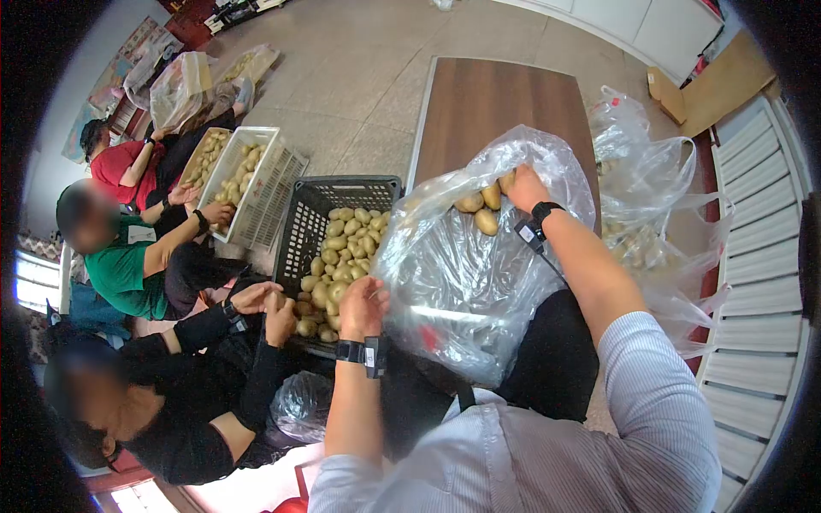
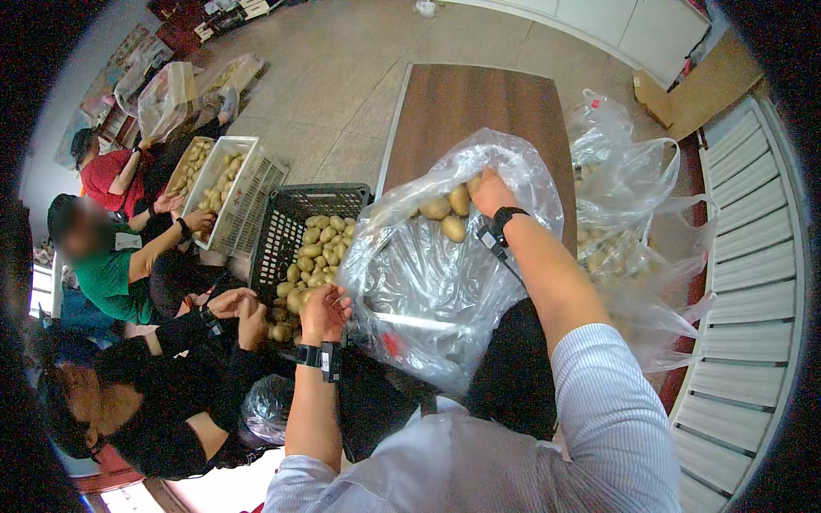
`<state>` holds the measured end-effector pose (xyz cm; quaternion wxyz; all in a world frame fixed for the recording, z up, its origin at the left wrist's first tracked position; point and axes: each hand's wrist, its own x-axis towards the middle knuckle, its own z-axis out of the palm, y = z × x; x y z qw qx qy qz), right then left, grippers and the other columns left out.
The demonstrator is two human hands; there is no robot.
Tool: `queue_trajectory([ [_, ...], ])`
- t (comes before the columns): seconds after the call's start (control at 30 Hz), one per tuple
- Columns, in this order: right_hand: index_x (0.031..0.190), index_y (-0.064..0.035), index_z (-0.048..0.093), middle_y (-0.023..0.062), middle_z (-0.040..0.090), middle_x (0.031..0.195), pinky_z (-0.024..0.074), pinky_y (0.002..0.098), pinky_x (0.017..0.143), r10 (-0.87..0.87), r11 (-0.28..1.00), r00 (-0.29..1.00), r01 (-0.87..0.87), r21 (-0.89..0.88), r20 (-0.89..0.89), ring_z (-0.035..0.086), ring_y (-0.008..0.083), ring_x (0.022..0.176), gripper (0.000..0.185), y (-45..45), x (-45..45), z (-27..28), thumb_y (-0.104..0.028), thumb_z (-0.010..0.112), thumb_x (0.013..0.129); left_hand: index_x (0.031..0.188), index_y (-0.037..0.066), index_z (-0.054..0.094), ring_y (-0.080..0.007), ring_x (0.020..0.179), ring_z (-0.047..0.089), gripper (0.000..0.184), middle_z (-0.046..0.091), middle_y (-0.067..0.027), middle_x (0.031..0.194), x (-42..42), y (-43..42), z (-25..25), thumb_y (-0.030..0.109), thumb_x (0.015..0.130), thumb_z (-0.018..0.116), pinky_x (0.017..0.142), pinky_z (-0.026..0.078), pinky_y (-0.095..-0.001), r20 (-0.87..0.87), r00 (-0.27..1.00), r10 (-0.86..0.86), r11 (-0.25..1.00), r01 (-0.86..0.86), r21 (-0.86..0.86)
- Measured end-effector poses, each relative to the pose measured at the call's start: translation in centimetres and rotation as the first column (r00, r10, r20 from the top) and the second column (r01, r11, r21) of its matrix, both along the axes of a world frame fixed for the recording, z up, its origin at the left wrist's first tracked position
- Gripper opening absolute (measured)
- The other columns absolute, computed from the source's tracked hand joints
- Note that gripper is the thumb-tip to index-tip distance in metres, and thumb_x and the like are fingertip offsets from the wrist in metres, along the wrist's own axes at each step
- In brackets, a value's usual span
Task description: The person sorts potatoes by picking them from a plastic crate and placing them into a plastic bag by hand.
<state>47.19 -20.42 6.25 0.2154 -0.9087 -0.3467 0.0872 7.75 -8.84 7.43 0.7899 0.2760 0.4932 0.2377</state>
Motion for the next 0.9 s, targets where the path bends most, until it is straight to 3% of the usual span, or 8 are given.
queue_trajectory([
  [0.07, 0.112, 0.0043, 0.053, 0.0273, 0.055, 0.116, 0.0415, 0.0433, 0.095, 0.166, 0.98, 0.986, -0.165, -0.11, 0.006, 0.052, 0.0394, 0.111, 0.042, -0.1, -0.9, 2.0, -0.028, 0.056, 0.085, 0.097, 0.008, 0.052, -0.0205, 0.064, 0.059, 0.018, 0.061, -0.0056, 0.084, 0.3, -0.2, 0.2, 0.025, 0.09, 0.052, 0.054, 0.048, -0.0317, -0.02, 1.0, -0.019, 0.997, 0.02, 0.07],
  [0.27, 0.116, 0.0032, 0.052, 0.0236, 0.055, 0.119, 0.0411, 0.043, 0.097, 0.145, 0.981, 0.989, -0.144, -0.13, -0.007, 0.052, 0.0369, 0.112, 0.055, 0.4, -0.7, 1.3, -0.041, 0.058, 0.083, 0.099, 0.007, 0.054, -0.02, 0.069, 0.056, 0.016, 0.06, -0.0054, 0.087, 0.5, 0.0, 0.4, 0.021, 0.09, 0.051, 0.06, 0.045, -0.0333, -0.03, 0.999, -0.029, 0.999, 0.03, 0.038],
  [0.4, 0.117, -0.0012, 0.053, 0.0213, 0.054, 0.121, 0.0405, 0.0429, 0.098, 0.138, 0.983, 0.985, -0.149, -0.108, -0.104, 0.051, 0.0361, 0.113, 0.053, -0.3, -1.1, 1.8, -0.042, 0.057, 0.084, 0.1, 0.007, 0.054, -0.0204, 0.069, 0.056, 0.017, 0.059, -0.0057, 0.089, 0.7, 0.1, 0.1, 0.021, 0.091, 0.051, 0.061, 0.045, -0.0333, -0.01, 0.999, -0.041, 0.998, 0.042, 0.038],
  [0.5, 0.117, -0.006, 0.055, 0.0194, 0.055, 0.121, 0.0405, 0.0423, 0.098, 0.121, 0.985, 0.992, -0.125, -0.119, -0.042, 0.052, 0.0354, 0.113, 0.049, -0.5, -1.4, -0.3, -0.041, 0.056, 0.083, 0.1, 0.007, 0.054, -0.0209, 0.07, 0.057, 0.018, 0.059, -0.006, 0.09, 1.0, 0.0, 0.4, 0.021, 0.091, 0.05, 0.06, 0.045, -0.033, -0.042, 0.998, -0.054, 0.998, 0.055, 0.027],
  [0.67, 0.121, -0.0077, 0.055, 0.0165, 0.051, 0.124, 0.0416, 0.0472, 0.095, 0.196, 0.936, 0.956, -0.116, -0.333, 0.218, 0.047, 0.0378, 0.114, 0.049, -1.6, -3.9, -1.3, -0.038, 0.051, 0.082, 0.098, 0.006, 0.052, -0.0212, 0.066, 0.058, 0.019, 0.059, -0.0078, 0.085, 1.4, -0.3, 0.5, 0.023, 0.09, 0.051, 0.055, 0.044, -0.0314, -0.036, 0.998, -0.044, 0.995, 0.047, 0.089],
  [0.73, 0.121, -0.0069, 0.055, 0.0171, 0.048, 0.127, 0.043, 0.047, 0.093, 0.18, 0.95, 0.957, -0.11, -0.291, 0.227, 0.043, 0.0372, 0.117, 0.051, -2.6, -5.2, -0.9, -0.039, 0.054, 0.081, 0.098, 0.005, 0.052, -0.0214, 0.066, 0.058, 0.02, 0.059, -0.0079, 0.087, 1.3, -0.2, 0.4, 0.024, 0.09, 0.052, 0.056, 0.045, -0.0315, -0.033, 0.998, -0.056, 0.995, 0.058, 0.085],
  [0.8, 0.122, -0.0062, 0.054, 0.0182, 0.043, 0.131, 0.043, 0.0472, 0.094, 0.237, 0.899, 0.968, -0.185, -0.397, 0.084, 0.041, 0.0385, 0.118, 0.055, -3.5, -6.3, -0.4, -0.039, 0.058, 0.079, 0.099, 0.005, 0.052, -0.0216, 0.066, 0.058, 0.021, 0.059, -0.0081, 0.088, 1.1, -0.2, 0.2, 0.024, 0.09, 0.052, 0.056, 0.045, -0.0316, -0.031, 0.997, -0.067, 0.994, 0.069, 0.081],
  [0.9, 0.125, -0.0058, 0.05, 0.0202, 0.039, 0.133, 0.0421, 0.049, 0.096, 0.222, 0.901, 0.975, -0.201, -0.384, 0.01, 0.038, 0.0425, 0.121, 0.06, -4.2, -7.8, -0.6, -0.037, 0.062, 0.076, 0.098, 0.005, 0.055, -0.0204, 0.07, 0.058, 0.018, 0.058, -0.0064, 0.091, 1.0, 0.1, -0.2, 0.021, 0.09, 0.05, 0.057, 0.046, -0.0315, -0.036, 0.995, -0.088, 0.993, 0.091, 0.079],
])
